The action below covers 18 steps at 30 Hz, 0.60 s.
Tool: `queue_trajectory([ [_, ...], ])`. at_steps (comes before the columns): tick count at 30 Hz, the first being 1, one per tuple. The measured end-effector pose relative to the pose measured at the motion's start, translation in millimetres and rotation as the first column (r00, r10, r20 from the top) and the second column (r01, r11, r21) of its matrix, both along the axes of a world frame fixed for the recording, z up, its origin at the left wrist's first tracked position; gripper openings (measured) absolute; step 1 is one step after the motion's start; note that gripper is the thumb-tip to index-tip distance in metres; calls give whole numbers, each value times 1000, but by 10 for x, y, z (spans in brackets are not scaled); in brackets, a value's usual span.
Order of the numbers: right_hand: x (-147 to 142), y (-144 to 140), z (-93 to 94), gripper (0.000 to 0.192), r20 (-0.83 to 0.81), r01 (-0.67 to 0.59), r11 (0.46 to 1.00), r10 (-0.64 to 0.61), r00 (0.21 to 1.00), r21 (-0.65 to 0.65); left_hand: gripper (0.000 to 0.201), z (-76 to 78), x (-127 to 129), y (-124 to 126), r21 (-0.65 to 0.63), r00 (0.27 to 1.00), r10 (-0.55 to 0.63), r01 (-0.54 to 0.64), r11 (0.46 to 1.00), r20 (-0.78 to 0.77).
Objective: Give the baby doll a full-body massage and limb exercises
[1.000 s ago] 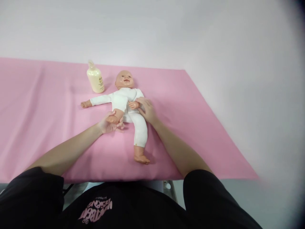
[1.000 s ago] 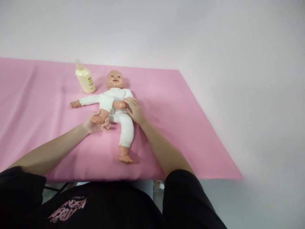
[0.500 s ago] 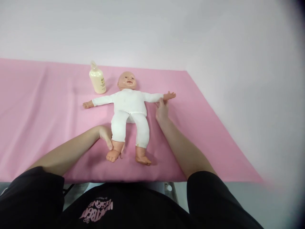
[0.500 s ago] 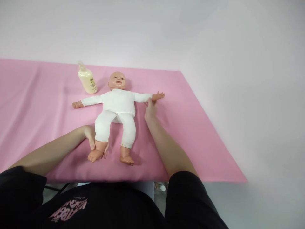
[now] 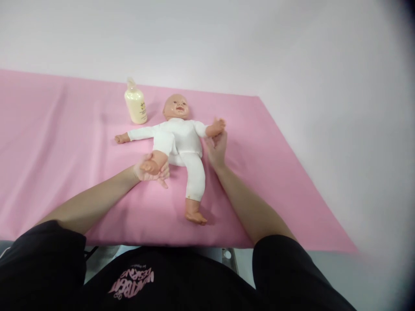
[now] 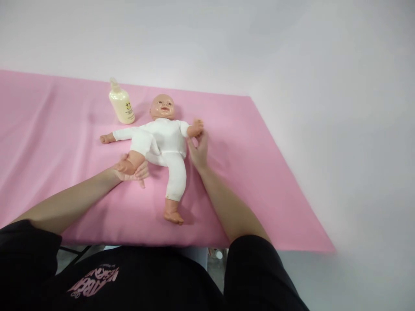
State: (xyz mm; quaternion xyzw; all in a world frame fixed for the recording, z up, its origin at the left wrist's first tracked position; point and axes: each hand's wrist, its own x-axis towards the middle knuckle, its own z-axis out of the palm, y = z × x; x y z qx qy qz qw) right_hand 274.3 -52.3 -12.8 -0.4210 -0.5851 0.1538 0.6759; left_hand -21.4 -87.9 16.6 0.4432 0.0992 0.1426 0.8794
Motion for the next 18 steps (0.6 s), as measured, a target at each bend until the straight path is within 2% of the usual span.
queue_trajectory([
  [2,-50,-75,26,48,238,-58,998,54,970,12,66,3,20,32,-68,998,68,-68,995,7],
  [4,-69,-127,61,39,420,-113,994,98,902,10,62,17,47,61,-111,986,163,-164,980,-20],
  [8,-59,-152,120,35,552,-133,991,113,826,-4,61,6,87,79,-118,973,221,-228,966,-68],
  [11,-64,-145,120,34,546,-144,990,122,829,-3,62,-45,71,60,-106,980,185,-191,976,-68],
  [13,-74,-135,95,34,489,-155,988,131,862,8,64,-88,33,44,-85,992,119,-123,989,-48],
  [15,-72,-107,56,39,381,-137,990,123,916,11,67,-115,-5,38,-41,999,-34,32,999,-30],
  [17,-40,-49,8,48,225,-101,995,99,969,-1,64,-96,-8,52,13,976,-214,215,977,-34],
  [18,-11,-8,-19,53,144,-86,996,87,986,-10,59,-60,13,65,28,969,-243,245,969,-46],
])
